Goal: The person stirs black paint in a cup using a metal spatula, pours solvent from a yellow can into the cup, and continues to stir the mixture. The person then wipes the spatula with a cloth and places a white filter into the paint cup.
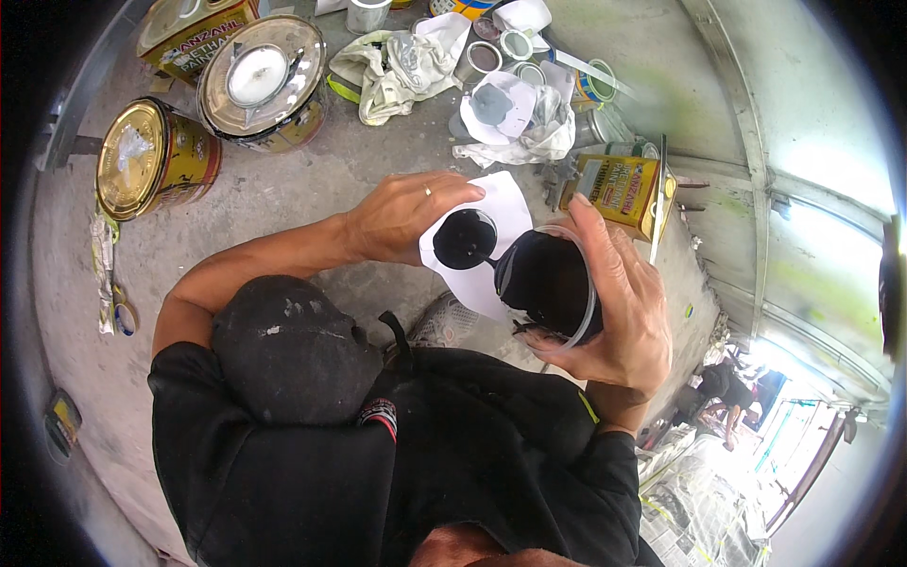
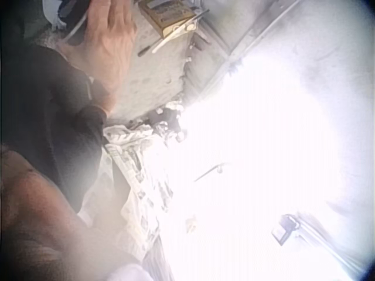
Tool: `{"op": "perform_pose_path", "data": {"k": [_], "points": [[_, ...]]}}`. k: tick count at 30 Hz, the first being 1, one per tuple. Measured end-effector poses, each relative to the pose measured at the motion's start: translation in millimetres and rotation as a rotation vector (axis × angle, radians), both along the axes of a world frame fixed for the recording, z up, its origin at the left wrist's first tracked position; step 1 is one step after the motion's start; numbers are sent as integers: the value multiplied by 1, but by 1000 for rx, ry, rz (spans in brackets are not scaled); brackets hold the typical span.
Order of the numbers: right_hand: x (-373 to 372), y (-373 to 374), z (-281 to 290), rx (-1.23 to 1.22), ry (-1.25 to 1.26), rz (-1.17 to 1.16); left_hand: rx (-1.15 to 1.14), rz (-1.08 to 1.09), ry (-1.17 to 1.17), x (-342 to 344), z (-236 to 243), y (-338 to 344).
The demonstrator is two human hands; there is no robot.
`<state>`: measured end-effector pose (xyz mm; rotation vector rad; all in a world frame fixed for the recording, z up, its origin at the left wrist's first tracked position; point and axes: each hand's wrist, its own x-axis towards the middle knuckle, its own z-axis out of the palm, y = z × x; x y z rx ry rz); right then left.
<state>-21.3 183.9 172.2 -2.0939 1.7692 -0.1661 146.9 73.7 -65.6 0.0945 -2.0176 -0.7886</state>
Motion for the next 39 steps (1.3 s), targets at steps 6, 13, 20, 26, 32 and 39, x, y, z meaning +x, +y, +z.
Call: {"op": "perform_pose_path", "data": {"k": [6,13,20,26,32,39], "points": [[-1,0,0,-3,10,11,-6,-1,-2,0,0,0],[-1,-1,-1,9,45,41,-2,-8,-8,0,0,1],[2,-3,-4,18,95,53,-4,-3,-20,0,-1,2],[5,-5,-4,24,120,62,-3,-5,-32,1,0,1],[7,-7,-8,1,135,109,0,3,-18,0,1,0],[12,-4,-4,20,154,121,-3,-17,-8,-1,0,2]]}}
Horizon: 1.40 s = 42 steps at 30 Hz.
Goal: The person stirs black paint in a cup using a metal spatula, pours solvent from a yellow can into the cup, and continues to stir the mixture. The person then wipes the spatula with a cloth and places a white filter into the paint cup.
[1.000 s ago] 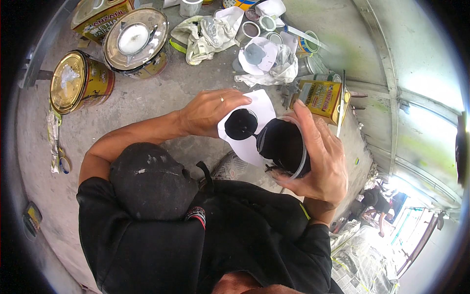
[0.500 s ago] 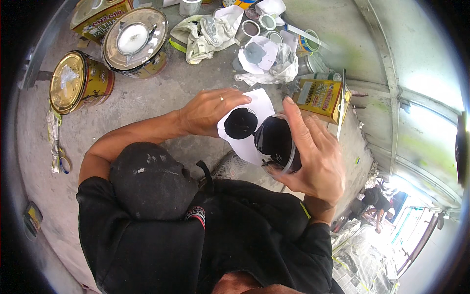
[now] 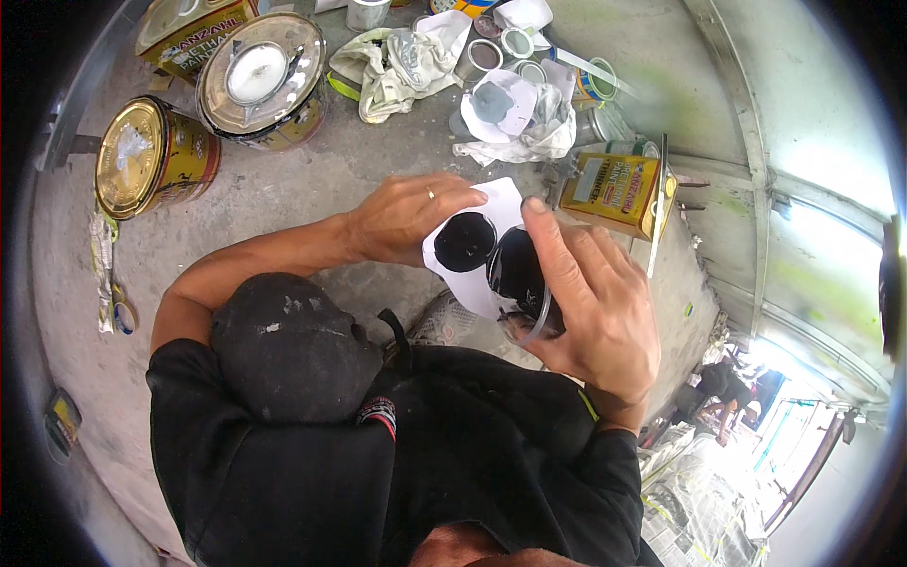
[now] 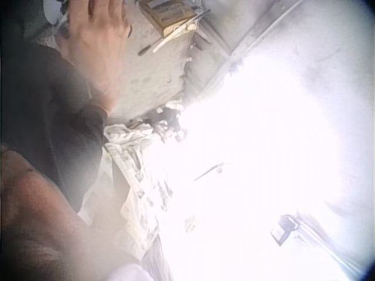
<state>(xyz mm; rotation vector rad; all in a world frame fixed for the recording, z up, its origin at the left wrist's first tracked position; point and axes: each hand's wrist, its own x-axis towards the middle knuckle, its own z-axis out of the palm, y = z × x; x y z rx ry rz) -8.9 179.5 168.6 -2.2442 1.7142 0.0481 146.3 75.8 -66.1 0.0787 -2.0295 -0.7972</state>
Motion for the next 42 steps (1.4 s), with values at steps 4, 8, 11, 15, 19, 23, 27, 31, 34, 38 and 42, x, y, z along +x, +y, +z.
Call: {"op": "perform_pose_path", "data": {"k": [4,8,11,15,19,23,27,31,34,38,42], "points": [[1,1,-2,-35,0,14,-1,3,-9,0,-2,1],[1,2,-2,-45,0,0,11,-4,-5,-1,-2,0],[1,2,-2,-46,-1,1,-3,2,-12,-1,-2,0],[0,2,-2,-59,-1,12,10,-7,-9,-1,0,0],[0,3,-3,-70,-6,20,11,-6,-6,-1,2,0],[0,3,-4,-81,5,15,10,-6,-10,-1,2,-1],[0,3,-4,-84,1,13,11,-5,-8,-1,4,0],[0,3,-4,-83,6,11,8,6,-4,-1,1,1],[0,3,-3,-73,9,11,3,11,-16,0,2,1],[0,4,-5,-101,22,20,11,-7,-20,0,3,1],[3,2,-8,-129,29,47,10,7,-20,-1,0,2]]}}
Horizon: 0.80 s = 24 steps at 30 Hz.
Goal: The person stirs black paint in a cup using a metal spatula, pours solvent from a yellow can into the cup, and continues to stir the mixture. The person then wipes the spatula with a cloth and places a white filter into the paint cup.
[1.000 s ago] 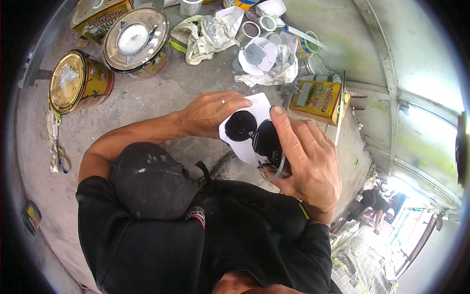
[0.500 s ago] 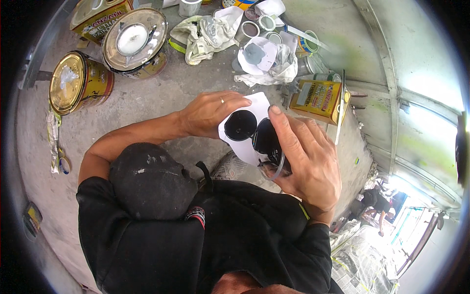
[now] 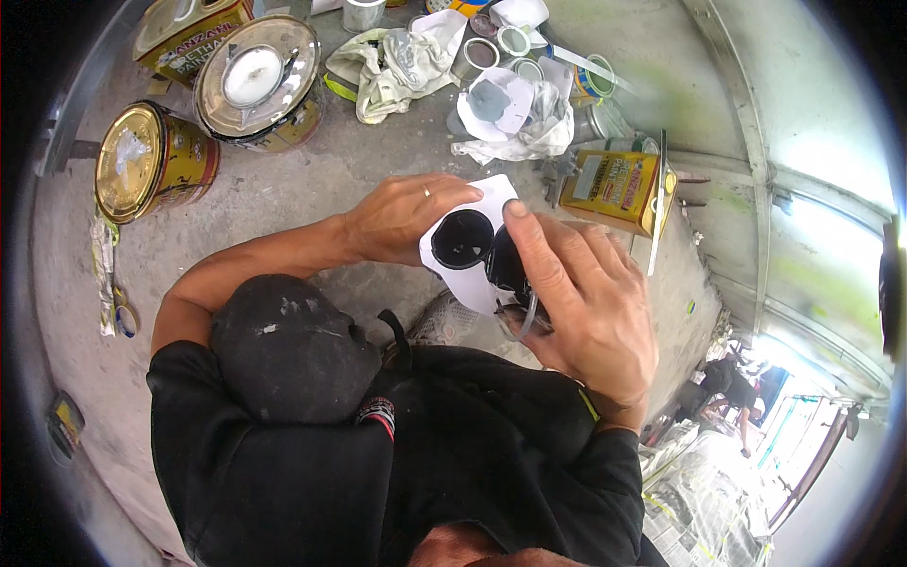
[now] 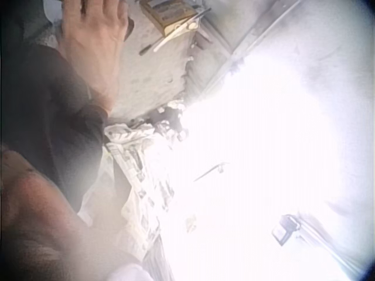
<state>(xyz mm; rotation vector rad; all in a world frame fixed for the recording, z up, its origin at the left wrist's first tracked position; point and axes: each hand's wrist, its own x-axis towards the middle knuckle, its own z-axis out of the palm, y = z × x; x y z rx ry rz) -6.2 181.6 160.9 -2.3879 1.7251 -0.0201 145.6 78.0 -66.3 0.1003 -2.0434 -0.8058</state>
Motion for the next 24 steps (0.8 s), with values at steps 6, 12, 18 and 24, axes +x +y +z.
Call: {"op": "perform_pose_path", "data": {"k": [6,12,18,24], "points": [[2,-1,-6,-43,38,35,18,-8,-2,0,0,-1],[3,-2,-5,-43,61,25,15,-8,5,0,-1,-1],[3,-1,-7,-67,69,23,15,-8,6,-1,-1,-1],[3,-3,-5,-48,67,10,26,-6,0,-1,-1,-1]]}}
